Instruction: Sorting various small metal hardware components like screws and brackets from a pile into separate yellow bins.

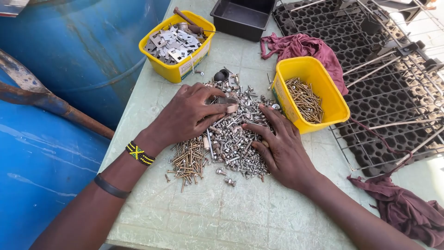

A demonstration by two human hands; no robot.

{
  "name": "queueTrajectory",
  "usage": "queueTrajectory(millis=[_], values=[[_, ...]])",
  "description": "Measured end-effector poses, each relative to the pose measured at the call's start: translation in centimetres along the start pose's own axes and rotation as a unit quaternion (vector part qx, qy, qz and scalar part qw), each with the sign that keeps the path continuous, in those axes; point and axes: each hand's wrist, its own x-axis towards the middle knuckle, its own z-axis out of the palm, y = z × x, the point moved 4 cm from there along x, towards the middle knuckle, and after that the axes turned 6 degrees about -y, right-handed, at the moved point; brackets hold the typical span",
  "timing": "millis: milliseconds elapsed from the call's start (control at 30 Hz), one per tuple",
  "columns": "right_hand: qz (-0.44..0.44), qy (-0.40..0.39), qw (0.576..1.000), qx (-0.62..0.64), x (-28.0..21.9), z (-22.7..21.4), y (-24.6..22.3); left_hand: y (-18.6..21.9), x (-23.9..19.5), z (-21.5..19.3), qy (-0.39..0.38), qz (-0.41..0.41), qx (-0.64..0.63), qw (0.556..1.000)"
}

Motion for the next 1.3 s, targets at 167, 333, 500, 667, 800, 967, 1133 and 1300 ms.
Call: queueTrajectory(millis=[167, 333, 500, 667, 800, 967, 1133, 1300], values=[[0.008, 0.046, 0.999, 0.003, 0.3, 0.3, -0.1, 0.8, 0.4, 0.8, 0.002, 0.010, -0.014, 1.000], [0.033, 0.049, 0.998, 0.029, 0.6, 0.2, -0.4, 0.4, 0.5, 0.1, 0.013, -0.022, -0.146, 0.989], [0.038, 0.095, 0.993, 0.055, -0.1, -0.4, 0.0, -0.7, -0.1, -2.6, 0.135, -0.024, -0.100, 0.985], [0.023, 0.082, 0.995, 0.054, -0.1, 0.5, 0.7, 0.3, -0.2, -3.4, 0.180, 0.001, 0.084, 0.980], [-0.005, 0.075, 0.996, 0.041, -0.1, 0.5, 0.9, 6.2, 2.0, -7.8, 0.220, 0.072, 0.074, 0.970], [-0.010, 0.049, 0.998, 0.048, -0.2, 0.0, 0.2, 13.3, 4.6, -13.9, 0.177, 0.099, -0.018, 0.979], [0.020, 0.051, 0.997, 0.049, -0.7, 0.6, 1.1, 13.5, 5.0, -10.9, 0.147, 0.095, -0.055, 0.983], [0.012, 0.055, 0.997, 0.045, -0.5, 0.5, 0.8, 11.6, 5.8, -8.9, 0.127, 0.091, -0.058, 0.986]])
